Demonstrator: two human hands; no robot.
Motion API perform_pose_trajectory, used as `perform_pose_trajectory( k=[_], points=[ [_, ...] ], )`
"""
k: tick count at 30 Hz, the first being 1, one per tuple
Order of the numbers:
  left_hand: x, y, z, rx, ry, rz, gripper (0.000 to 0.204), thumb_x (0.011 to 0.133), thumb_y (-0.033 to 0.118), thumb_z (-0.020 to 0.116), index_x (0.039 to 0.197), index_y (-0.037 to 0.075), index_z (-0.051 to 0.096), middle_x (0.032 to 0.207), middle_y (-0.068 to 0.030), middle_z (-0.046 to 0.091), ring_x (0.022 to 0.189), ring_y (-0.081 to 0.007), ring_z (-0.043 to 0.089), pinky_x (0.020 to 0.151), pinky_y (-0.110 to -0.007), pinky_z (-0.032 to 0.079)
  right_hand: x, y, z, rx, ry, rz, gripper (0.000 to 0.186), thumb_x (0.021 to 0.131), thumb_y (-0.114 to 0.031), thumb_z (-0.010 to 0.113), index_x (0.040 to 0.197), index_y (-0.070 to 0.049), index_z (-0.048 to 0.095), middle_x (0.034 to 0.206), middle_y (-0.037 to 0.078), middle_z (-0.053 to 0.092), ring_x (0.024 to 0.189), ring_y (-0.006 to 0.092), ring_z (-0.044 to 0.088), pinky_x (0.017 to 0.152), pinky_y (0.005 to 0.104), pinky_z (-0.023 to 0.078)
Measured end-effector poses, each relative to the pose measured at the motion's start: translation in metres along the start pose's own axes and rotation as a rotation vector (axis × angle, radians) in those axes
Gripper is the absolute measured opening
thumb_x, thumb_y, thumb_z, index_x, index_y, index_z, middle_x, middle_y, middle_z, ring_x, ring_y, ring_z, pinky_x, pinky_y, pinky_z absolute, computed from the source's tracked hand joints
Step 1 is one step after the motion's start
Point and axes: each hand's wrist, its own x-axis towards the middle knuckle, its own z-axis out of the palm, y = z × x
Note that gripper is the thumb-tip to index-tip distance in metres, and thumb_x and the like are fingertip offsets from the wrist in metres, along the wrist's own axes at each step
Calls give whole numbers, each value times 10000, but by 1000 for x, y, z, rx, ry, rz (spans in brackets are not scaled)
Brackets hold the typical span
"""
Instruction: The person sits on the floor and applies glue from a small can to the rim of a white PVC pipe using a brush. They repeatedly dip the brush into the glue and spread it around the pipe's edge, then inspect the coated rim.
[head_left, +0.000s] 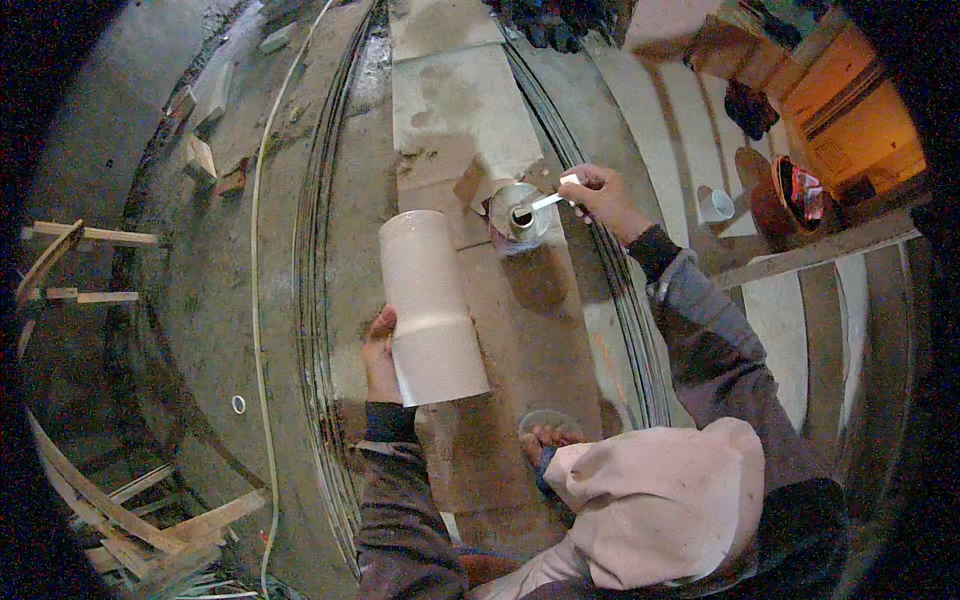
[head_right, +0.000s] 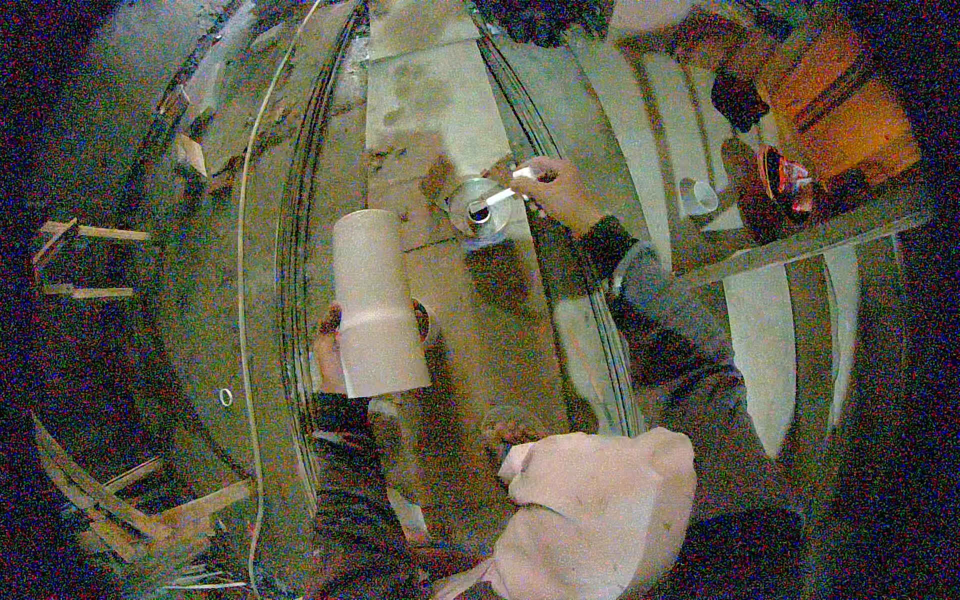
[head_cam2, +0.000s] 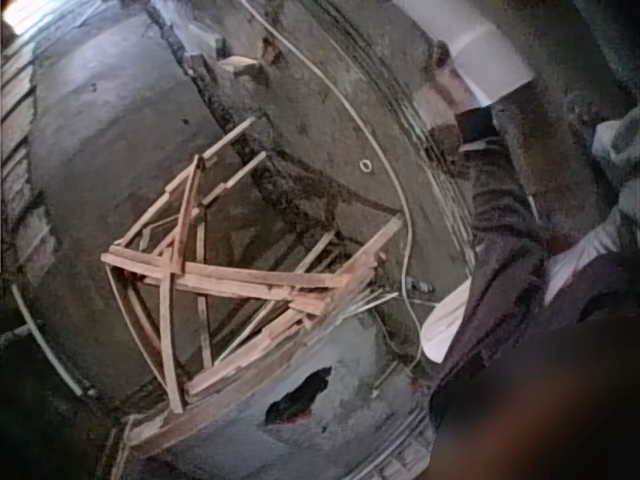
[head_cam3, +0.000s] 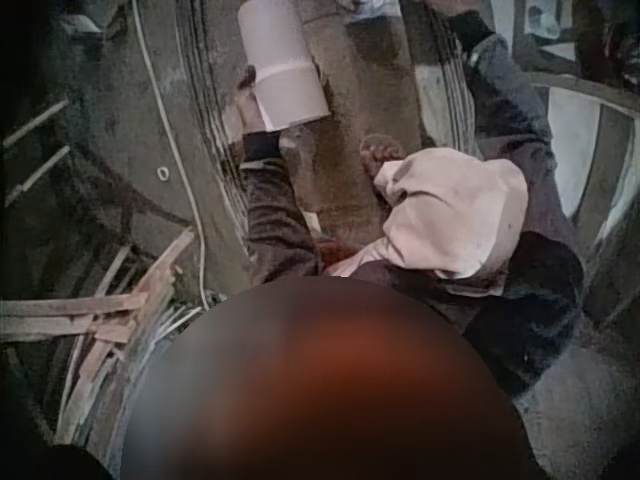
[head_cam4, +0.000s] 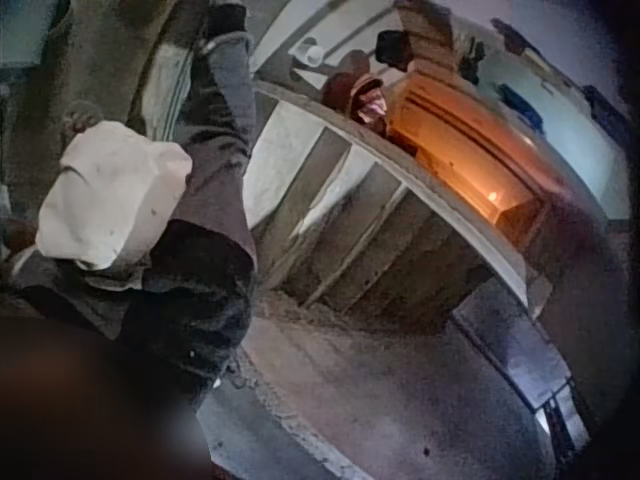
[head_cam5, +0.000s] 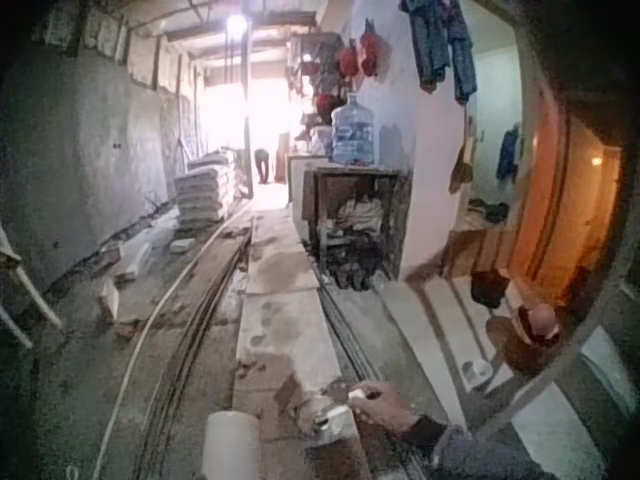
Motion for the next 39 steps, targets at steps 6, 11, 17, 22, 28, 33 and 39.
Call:
perform_pose_trajectory(
  k=[6, 11, 17, 22, 28, 33, 39],
  points=[
    [24, -31, -26, -125, -67, 77, 570, 953, 450, 628, 1310, 6, 605, 1264, -66, 652, 1152, -188, 601, 988, -327, 481, -24, -49, 7, 299, -35, -6, 229, 962, -192, 659, 1152, -64, 670, 887, -17, 656, 638, 43, 576, 524, 189, 450],
    [37, -50, -48, -108, 0, 20, 612, 953, 555, 601, 1267, 32, 645, 1188, -73, 680, 1076, -191, 631, 957, -323, 493, -21, -86, 45, 372, -200, -154, 302, 954, -200, 678, 1186, -10, 642, 903, -11, 641, 676, 53, 561, 585, 209, 462],
    [18, -27, -23, 65, 60, 28, 630, 927, 571, 627, 1258, 35, 629, 1183, -87, 672, 1053, -209, 637, 928, -360, 518, -19, -87, 64, 344, -225, -217, 358, 920, -239, 727, 1181, -9, 642, 834, -12, 615, 657, 54, 551, 573, 219, 448],
    [-9, 6, 11, -487, -438, -219, 678, 913, 566, 633, 1331, 37, 559, 1244, -135, 652, 1070, -274, 647, 946, -417, 529, -30, -87, 53, 342, -181, -199, 341, 923, -248, 721, 1172, -27, 649, 828, -14, 614, 658, 47, 548, 559, 213, 424],
    [-10, 4, 22, -962, -551, -334, 752, 906, 575, 612, 1389, 12, 495, 1297, -174, 617, 1120, -326, 632, 940, -477, 532, -32, -103, 74, 383, -243, -239, 325, 916, -262, 728, 1153, -49, 665, 834, -14, 632, 645, 42, 544, 546, 212, 408],
    [-23, 14, 44, -370, -402, -85, 861, 899, 619, 584, 1456, -12, 404, 1368, -234, 551, 1173, -384, 601, 935, -507, 535, -33, -100, 77, 367, -284, -232, 310, 914, -255, 731, 1138, -50, 667, 845, -8, 641, 642, 48, 543, 556, 207, 419],
    [-33, 22, 62, -639, -477, -278, 885, 910, 676, 499, 1474, 3, 389, 1362, -245, 548, 1165, -392, 603, 932, -508, 543, -31, -84, 72, 325, -220, -210, 352, 910, -259, 743, 1165, -36, 650, 851, -2, 647, 643, 52, 547, 558, 215, 432]
  ],
)
